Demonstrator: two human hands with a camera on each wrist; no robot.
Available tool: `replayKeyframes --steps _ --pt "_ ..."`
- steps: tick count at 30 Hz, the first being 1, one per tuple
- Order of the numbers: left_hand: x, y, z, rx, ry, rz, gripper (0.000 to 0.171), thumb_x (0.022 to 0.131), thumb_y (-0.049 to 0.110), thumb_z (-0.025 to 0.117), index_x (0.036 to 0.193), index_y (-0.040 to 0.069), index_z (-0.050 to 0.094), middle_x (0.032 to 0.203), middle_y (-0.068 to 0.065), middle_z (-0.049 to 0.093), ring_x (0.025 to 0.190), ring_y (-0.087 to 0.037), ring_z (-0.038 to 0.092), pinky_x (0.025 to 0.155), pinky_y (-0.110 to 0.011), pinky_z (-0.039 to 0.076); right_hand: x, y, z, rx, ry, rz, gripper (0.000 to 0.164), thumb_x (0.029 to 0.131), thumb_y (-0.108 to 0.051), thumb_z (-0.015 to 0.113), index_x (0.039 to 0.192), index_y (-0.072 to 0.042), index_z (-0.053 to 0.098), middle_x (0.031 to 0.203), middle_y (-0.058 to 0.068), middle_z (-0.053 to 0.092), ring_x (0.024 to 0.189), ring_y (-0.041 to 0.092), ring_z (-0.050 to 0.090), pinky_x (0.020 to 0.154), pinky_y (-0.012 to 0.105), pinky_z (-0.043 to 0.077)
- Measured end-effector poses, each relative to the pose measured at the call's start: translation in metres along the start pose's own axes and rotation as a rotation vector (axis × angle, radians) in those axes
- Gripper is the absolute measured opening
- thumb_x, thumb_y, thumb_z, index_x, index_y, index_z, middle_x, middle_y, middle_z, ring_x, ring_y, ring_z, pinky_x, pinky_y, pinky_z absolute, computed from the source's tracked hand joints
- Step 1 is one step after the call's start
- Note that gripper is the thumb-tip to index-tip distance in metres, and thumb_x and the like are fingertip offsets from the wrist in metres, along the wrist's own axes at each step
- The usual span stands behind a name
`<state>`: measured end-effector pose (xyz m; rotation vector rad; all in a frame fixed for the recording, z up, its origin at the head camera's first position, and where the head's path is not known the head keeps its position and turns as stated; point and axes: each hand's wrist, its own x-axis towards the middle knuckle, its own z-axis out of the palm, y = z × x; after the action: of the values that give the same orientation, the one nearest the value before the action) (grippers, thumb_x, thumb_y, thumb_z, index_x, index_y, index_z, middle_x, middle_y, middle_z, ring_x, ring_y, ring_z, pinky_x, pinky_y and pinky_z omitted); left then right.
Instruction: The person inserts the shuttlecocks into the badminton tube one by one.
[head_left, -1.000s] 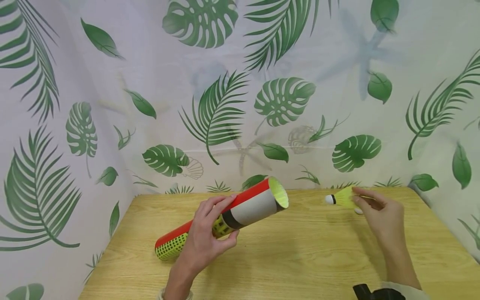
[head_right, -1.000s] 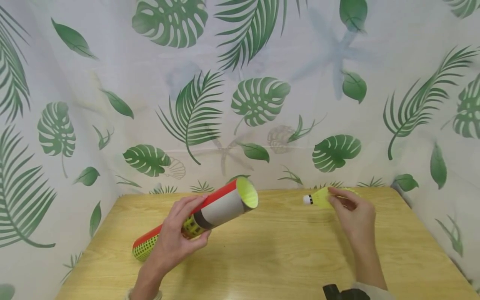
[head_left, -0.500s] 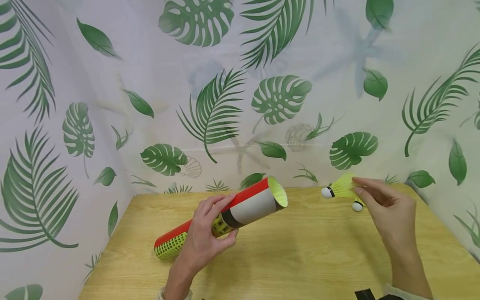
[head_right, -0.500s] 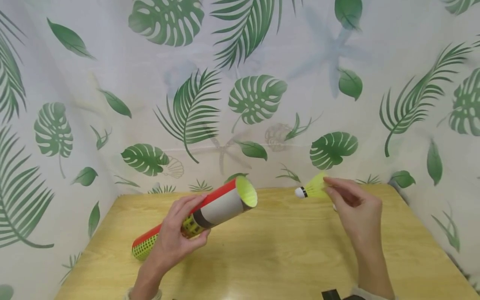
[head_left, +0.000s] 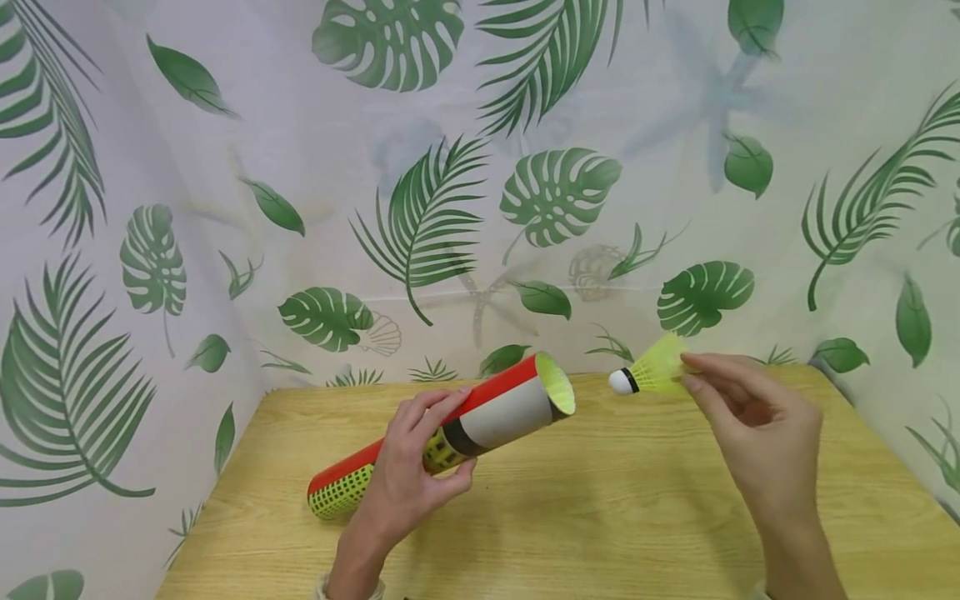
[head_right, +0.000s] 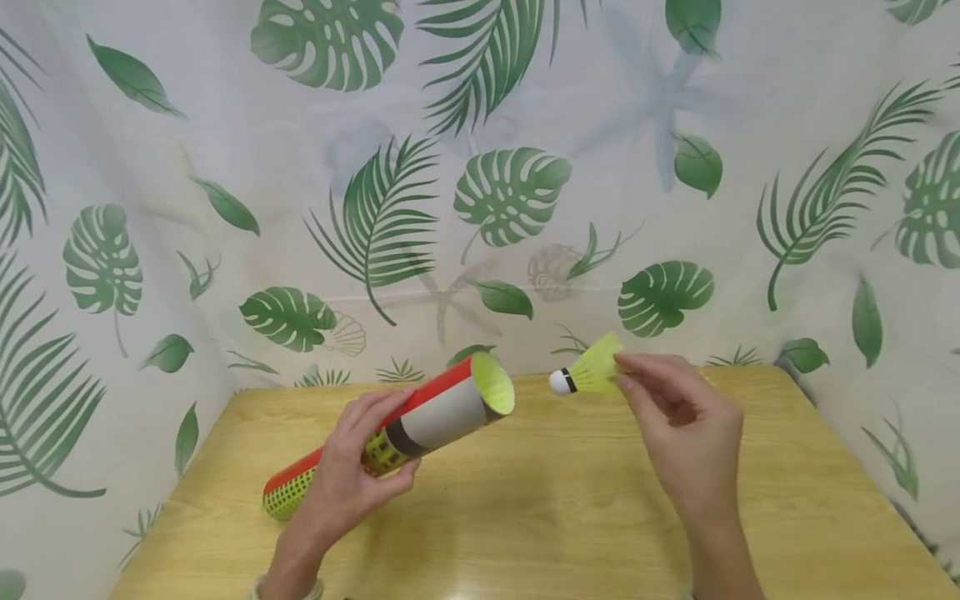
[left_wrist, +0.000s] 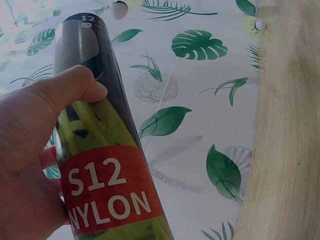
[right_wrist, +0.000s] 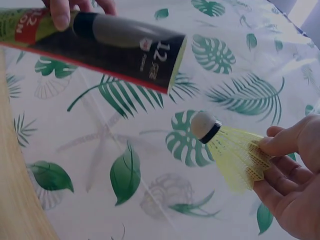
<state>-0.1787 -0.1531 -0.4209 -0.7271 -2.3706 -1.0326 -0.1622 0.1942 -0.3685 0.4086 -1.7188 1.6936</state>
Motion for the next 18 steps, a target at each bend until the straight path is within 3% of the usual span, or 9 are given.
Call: replayKeyframes --steps 7,18 --pt "0.000 0.002 0.001 0.001 -0.005 -0.007 0.082 0.076 0.013 0.086 0.148 0.036 0.054 0.138 0.008 0.054 0.120 -0.014 0.048 0.090 -0.043 0.053 -0.006 -0.002 0.022 0.206 -0.029 -0.147 0.027 0.078 0.033 0.063 0.103 0.024 0.068 0.103 0.022 0.071 0.096 0.022 0.071 0.086 0.024 0.056" --pt "0.000 0.006 0.005 0.009 -0.036 -0.016 0.083 0.077 0.015 0.087 0.148 0.039 0.052 0.140 0.011 0.052 0.124 -0.014 0.046 0.092 -0.044 0.052 -0.022 0.005 0.056 0.185 -0.125 -0.192 0.029 0.080 0.030 0.065 0.104 0.017 0.072 0.105 0.022 0.070 0.106 0.022 0.067 0.092 0.026 0.054"
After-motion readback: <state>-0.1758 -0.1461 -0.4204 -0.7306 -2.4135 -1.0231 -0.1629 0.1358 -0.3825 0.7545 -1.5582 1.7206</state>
